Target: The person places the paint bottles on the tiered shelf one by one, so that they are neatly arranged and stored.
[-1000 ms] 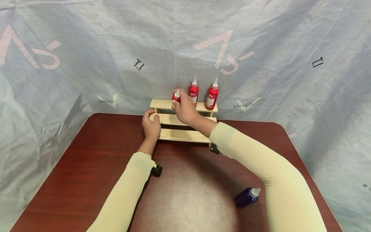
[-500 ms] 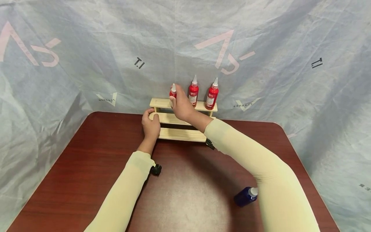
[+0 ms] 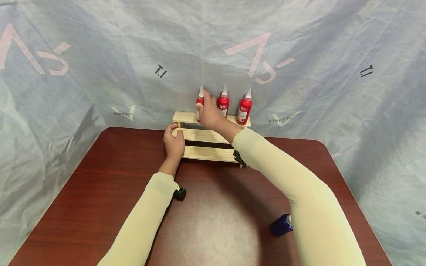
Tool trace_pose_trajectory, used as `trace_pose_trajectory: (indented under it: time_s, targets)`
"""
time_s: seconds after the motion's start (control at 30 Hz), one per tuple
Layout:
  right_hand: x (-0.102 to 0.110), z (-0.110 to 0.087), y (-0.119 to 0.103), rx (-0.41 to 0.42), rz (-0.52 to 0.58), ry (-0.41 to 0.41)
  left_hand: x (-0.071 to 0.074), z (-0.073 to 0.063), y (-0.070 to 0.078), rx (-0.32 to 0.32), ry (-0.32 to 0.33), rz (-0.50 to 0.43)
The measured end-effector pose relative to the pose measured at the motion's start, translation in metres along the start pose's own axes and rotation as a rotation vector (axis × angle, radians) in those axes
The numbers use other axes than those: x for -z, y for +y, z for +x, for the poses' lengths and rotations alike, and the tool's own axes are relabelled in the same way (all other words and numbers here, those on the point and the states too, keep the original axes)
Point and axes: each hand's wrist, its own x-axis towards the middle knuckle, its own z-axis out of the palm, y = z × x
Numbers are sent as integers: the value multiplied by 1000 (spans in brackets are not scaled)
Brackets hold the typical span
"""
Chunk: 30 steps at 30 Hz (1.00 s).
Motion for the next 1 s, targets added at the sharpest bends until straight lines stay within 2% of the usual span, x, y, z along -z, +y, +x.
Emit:
trace_pose_trajectory:
  time_s: [0.27,0.6,1.0]
  targets:
    - [0,4,5,16,-8,15,-3,-3,-1,20,-4,4]
    - [-1,1,5,-40,-4,6,-3,-6,-3,12,-5,-5]
    - [-4,4,4,7,38,45,-1,-4,-3,-4,-4,-10]
